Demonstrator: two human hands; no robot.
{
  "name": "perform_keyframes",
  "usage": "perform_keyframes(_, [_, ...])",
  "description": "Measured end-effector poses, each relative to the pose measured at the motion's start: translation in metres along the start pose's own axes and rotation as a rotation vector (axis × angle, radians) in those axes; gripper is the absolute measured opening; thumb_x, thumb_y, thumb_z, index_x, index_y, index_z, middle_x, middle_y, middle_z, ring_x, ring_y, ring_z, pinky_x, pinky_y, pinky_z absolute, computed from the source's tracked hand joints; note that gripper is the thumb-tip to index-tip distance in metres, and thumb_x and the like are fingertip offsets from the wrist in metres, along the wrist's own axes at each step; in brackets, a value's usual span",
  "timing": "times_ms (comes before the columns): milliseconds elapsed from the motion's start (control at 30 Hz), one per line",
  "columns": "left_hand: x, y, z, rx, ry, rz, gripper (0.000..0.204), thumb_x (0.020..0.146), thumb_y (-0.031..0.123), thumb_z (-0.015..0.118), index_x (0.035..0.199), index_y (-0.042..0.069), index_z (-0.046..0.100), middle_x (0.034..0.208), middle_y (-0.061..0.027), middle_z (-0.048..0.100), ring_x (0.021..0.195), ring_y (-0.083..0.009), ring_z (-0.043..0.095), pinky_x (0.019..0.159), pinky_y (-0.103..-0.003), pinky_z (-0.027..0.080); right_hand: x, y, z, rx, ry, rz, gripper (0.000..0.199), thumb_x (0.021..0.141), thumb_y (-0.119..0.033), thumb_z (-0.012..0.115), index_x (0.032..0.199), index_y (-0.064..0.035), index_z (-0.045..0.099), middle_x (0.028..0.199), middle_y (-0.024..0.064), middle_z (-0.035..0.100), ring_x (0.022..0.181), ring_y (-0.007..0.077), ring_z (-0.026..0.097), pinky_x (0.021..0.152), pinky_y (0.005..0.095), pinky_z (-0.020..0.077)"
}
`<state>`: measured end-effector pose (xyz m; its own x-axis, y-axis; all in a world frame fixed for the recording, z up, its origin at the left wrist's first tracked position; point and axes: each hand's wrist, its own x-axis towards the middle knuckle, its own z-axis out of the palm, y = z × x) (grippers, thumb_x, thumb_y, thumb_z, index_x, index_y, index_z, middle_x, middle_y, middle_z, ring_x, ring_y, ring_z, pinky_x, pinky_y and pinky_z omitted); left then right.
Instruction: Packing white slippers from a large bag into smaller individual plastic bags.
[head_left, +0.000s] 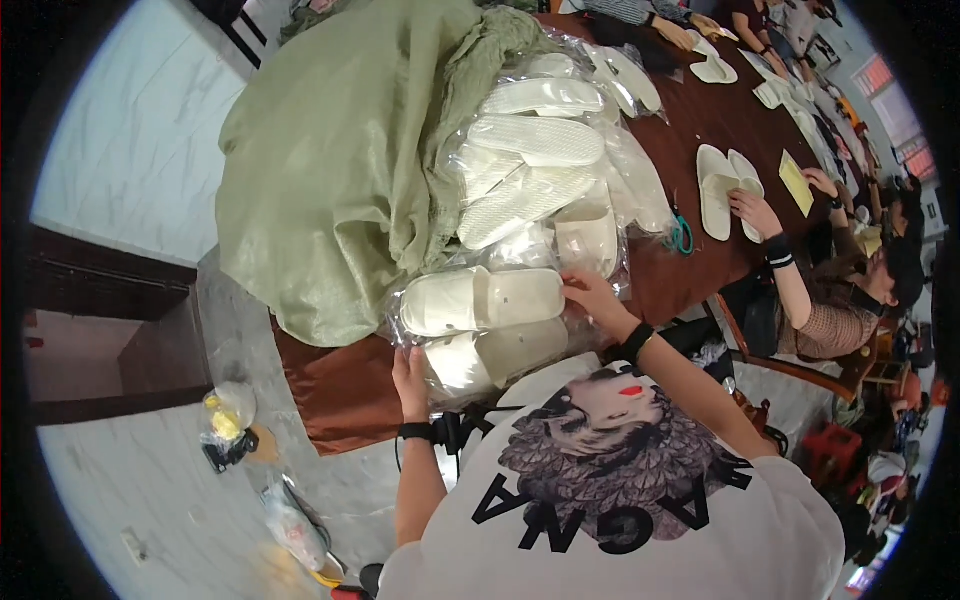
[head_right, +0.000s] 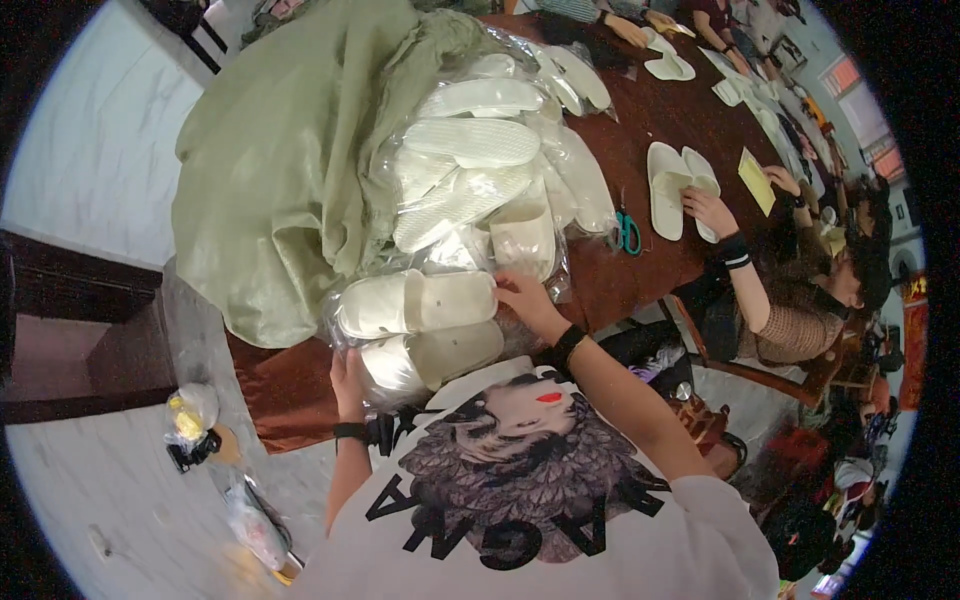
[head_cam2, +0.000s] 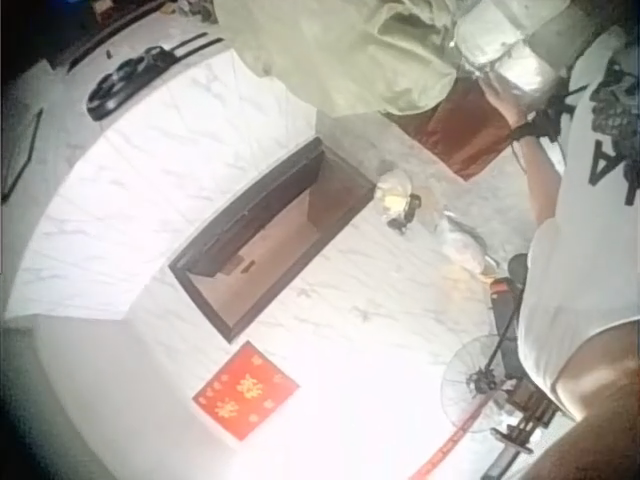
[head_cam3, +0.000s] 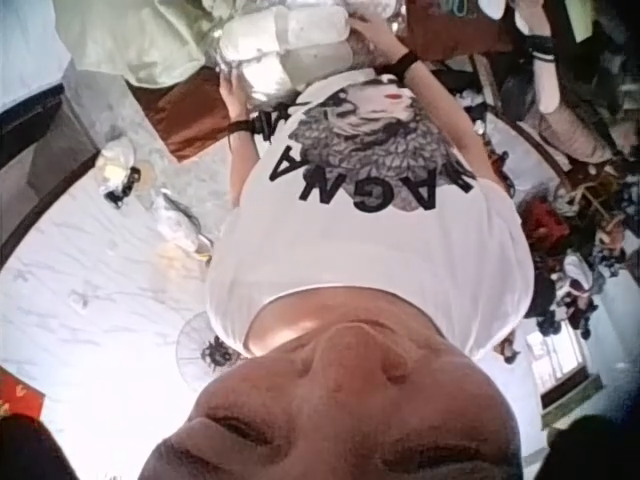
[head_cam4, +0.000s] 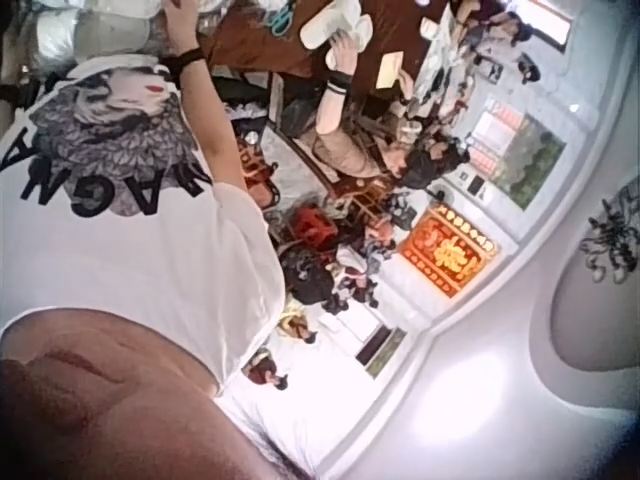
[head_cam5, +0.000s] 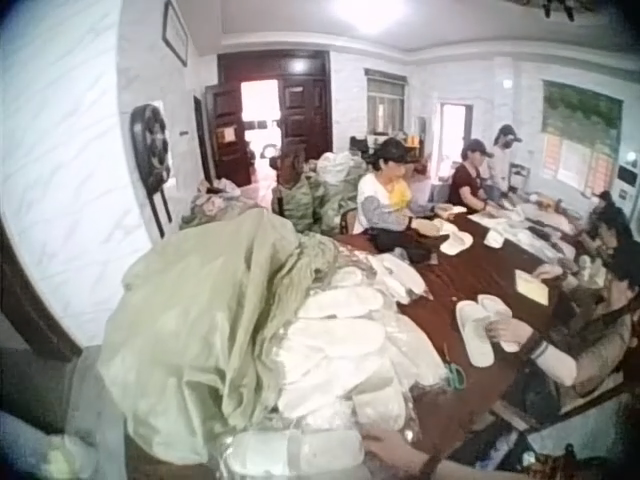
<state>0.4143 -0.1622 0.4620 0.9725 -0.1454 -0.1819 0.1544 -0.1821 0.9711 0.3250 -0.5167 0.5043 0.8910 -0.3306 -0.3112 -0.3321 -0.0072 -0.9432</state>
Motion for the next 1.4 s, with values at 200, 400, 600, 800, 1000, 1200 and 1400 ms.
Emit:
perform_keyframes(200, [0.005,-0.018,-0.003,-0.205,0.008,-0.09,0.03,0.096,0.017,0.053,0.117,-0.005,0.054,0.104,-0.0042,0.06,0.092,-0.0101,0.053,0.081,-0.023,0.043,-0.02,-0.011,-0.001,0.29,-0.435,0.367,0.043,0.091,-0.025,0.063,0.124,0.0009,0.055,0.113,0.0061,0.061,0.103,0.0135,0.056,0.091,0.0274,0.0448])
perform_keyframes(400, [0.007,-0.021,0.005,-0.043,0.047,-0.04,0.03,0.096,0.017,0.052,0.114,-0.006,0.055,0.102,-0.0043,0.06,0.092,-0.0107,0.052,0.081,-0.023,0.043,-0.017,-0.025,0.017,0.106,-0.317,0.408,0.047,0.091,-0.03,0.063,0.125,0.0013,0.054,0.116,0.0058,0.061,0.104,0.0121,0.055,0.09,0.027,0.0437])
perform_keyframes(600, [0.005,-0.008,-0.002,-0.014,0.064,-0.032,0.026,0.096,0.018,0.051,0.105,-0.006,0.06,0.094,-0.0029,0.061,0.085,-0.0106,0.053,0.076,-0.024,0.044,0.0,0.013,-0.011,0.115,-0.322,0.395,0.046,0.088,-0.024,0.066,0.126,-0.0004,0.054,0.117,0.0038,0.061,0.106,0.0109,0.055,0.09,0.0278,0.0443])
perform_keyframes(800, [0.007,-0.017,-0.001,-0.067,0.11,-0.019,0.027,0.097,0.02,0.051,0.095,-0.004,0.062,0.084,-0.0016,0.061,0.076,-0.009,0.05,0.07,-0.024,0.044,-0.023,0.0,0.005,0.008,-0.571,0.314,0.047,0.084,-0.014,0.069,0.127,-0.0002,0.054,0.115,0.0042,0.062,0.104,0.0107,0.054,0.091,0.0286,0.0441])
perform_keyframes(1000, [0.004,-0.003,0.005,0.014,0.173,0.022,0.027,0.097,0.019,0.052,0.091,-0.005,0.062,0.079,-0.0014,0.06,0.073,-0.0081,0.049,0.068,-0.024,0.043,-0.013,-0.008,-0.01,-0.089,-0.472,0.304,0.043,0.082,-0.013,0.071,0.118,0.0064,0.058,0.108,0.0056,0.065,0.095,0.0123,0.058,0.085,0.0273,0.047])
perform_keyframes(1200, [-0.002,0.001,0.009,0.247,0.228,0.088,0.027,0.096,0.02,0.053,0.09,-0.004,0.062,0.069,-0.0082,0.059,0.061,-0.0133,0.046,0.057,-0.03,0.042,-0.014,-0.011,-0.02,0.009,-0.393,0.198,0.036,0.086,-0.015,0.067,0.115,0.0053,0.06,0.102,0.0042,0.065,0.09,0.0098,0.058,0.08,0.0257,0.0477])
perform_keyframes(1400, [-0.029,0.045,-0.006,0.154,0.166,0.062,0.025,0.096,0.021,0.055,0.104,-0.002,0.06,0.079,-0.0111,0.065,0.072,-0.017,0.06,0.065,-0.03,0.047,-0.009,-0.02,-0.01,0.178,-0.306,0.189,0.041,0.09,-0.02,0.064,0.123,0.0016,0.055,0.107,0.0026,0.063,0.096,0.0101,0.056,0.082,0.0262,0.0463])
